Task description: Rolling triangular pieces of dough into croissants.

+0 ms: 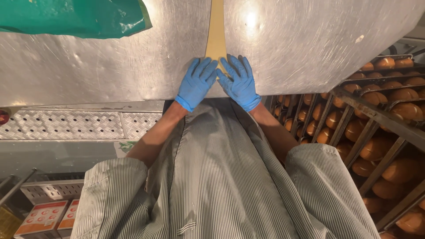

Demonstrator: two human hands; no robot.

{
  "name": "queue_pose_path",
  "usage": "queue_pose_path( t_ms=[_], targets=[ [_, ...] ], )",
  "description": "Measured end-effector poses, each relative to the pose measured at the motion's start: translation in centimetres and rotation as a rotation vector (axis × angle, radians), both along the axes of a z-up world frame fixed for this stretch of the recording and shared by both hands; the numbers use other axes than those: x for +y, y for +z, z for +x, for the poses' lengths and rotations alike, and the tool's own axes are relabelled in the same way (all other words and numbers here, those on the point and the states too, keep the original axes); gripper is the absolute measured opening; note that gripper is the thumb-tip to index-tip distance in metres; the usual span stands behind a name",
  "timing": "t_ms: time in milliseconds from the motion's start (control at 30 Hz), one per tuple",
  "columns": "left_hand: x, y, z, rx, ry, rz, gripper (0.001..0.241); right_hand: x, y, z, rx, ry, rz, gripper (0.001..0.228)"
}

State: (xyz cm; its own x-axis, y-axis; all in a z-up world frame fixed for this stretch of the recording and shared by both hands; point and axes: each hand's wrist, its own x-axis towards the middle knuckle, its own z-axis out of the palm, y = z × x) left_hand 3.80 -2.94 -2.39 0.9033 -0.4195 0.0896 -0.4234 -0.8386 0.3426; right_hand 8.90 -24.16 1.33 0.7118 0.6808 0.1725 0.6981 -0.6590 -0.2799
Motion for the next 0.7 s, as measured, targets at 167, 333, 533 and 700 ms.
queue_pose_path(
  t_ms=[167, 333, 533, 700],
  targets=[
    [0.8, -0.5, 0.6, -0.019, -0.031, -0.075, 0.031, -0.8, -0.9, 1.0, 0.100, 0.052, 0.127, 0.039],
    [0.9, 0.0, 1.4, -0.043, 0.014, -0.139, 0.034, -0.8, 0.0, 2.8, 0.123, 0.125, 0.187, 0.038],
    [0.9, 0.7, 2.1, -0.018, 0.010, -0.187, 0.032, -1.0, -0.2, 3.6, 0.127, 0.173, 0.176, 0.036],
    [1.3, -0.3, 2.3, -0.027, -0.017, -0.149, 0.032, -1.0, -0.3, 3.6, 0.141, 0.153, 0.196, 0.034]
  ],
)
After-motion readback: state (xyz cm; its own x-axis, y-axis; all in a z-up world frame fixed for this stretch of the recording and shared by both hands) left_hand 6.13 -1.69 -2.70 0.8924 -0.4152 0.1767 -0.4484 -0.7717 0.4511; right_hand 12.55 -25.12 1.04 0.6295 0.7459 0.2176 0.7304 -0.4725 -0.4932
